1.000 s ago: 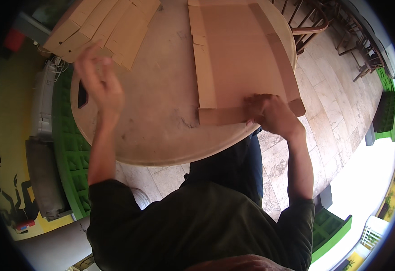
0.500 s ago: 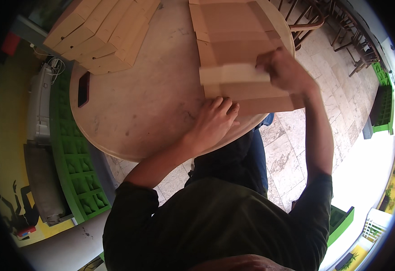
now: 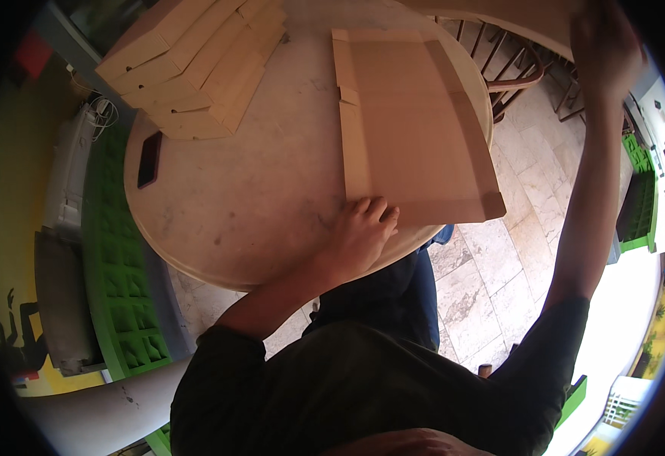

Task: The person assembles flat cardboard pieces into small rectangular boxes by folding and interlocking the tabs. They repeatedly pick up a flat piece, fold the sides, and secure the tabs to form a box, then place the finished box on a growing stack on the table.

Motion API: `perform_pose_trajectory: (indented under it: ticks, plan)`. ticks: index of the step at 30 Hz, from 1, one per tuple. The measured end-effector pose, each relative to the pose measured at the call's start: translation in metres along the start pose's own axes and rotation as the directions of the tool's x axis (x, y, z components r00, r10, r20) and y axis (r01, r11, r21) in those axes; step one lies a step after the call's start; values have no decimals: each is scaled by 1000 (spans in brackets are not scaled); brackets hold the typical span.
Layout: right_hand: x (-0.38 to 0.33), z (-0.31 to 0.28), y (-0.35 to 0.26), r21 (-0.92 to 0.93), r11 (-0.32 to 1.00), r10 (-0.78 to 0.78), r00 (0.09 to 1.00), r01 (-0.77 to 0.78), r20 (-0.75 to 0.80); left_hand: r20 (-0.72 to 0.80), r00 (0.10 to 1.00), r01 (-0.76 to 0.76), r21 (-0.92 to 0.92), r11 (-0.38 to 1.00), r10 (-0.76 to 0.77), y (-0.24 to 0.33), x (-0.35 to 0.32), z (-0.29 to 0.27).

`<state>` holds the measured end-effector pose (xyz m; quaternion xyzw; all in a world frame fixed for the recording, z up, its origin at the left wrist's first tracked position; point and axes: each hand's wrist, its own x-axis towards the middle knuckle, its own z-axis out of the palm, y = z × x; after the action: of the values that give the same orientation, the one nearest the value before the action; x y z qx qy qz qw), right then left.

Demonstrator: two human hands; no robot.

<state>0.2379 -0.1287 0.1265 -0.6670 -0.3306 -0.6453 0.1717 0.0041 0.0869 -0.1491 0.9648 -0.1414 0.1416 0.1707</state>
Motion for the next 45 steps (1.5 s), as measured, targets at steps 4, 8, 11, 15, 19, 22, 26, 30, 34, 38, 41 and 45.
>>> perform_pose_trajectory:
  ticks: [4, 8, 11, 15, 19, 22, 26, 30, 34, 38, 41, 45]
  plan:
    - [-98, -48, -32, 136, 980, -153, 986, 143, 66, 208, 927, 357, -743, 565, -312, -4, 3, -22]
    - [-204, -100, -88, 368, 896, -386, 846, 249, 368, 364, 925, 246, -795, -555, -110, -8, 5, -32]
    - [-243, -126, -122, 413, 910, -282, 698, -21, 658, 507, 771, 346, -842, -415, -385, 0, 10, -14]
    - [-254, -138, -159, 323, 920, -118, 628, -223, 769, 543, 785, 414, -819, -398, -299, 7, 13, 8]
    - [-253, -126, -166, 340, 891, 25, 779, -302, 626, 535, 787, 423, -830, -363, -308, 8, 15, 15]
    - [-254, -118, -171, 313, 840, 195, 785, -442, 588, 537, 764, 405, -831, -381, -359, 9, 13, 16]
    - [-251, -117, -177, 248, 706, 407, 667, -663, 625, 479, 767, 283, -849, -446, -426, 19, 7, 23]
    - [-240, -114, -173, 164, 746, 411, 640, -645, 649, 597, 693, 386, -781, -491, -404, 27, 5, 21]
    - [-234, -117, -173, 164, 827, 263, 629, -537, 732, 599, 708, 388, -772, -503, -374, 40, 9, 19]
    - [-238, -123, -171, 211, 813, 194, 595, -542, 780, 621, 702, 382, -741, -552, -348, 48, 14, 19]
    - [-242, -127, -166, 240, 775, 200, 586, -585, 785, 629, 693, 357, -724, -591, -352, 51, 16, 21]
    - [-242, -127, -164, 237, 752, 228, 580, -615, 782, 569, 763, 335, -754, -566, -306, 50, 15, 25]
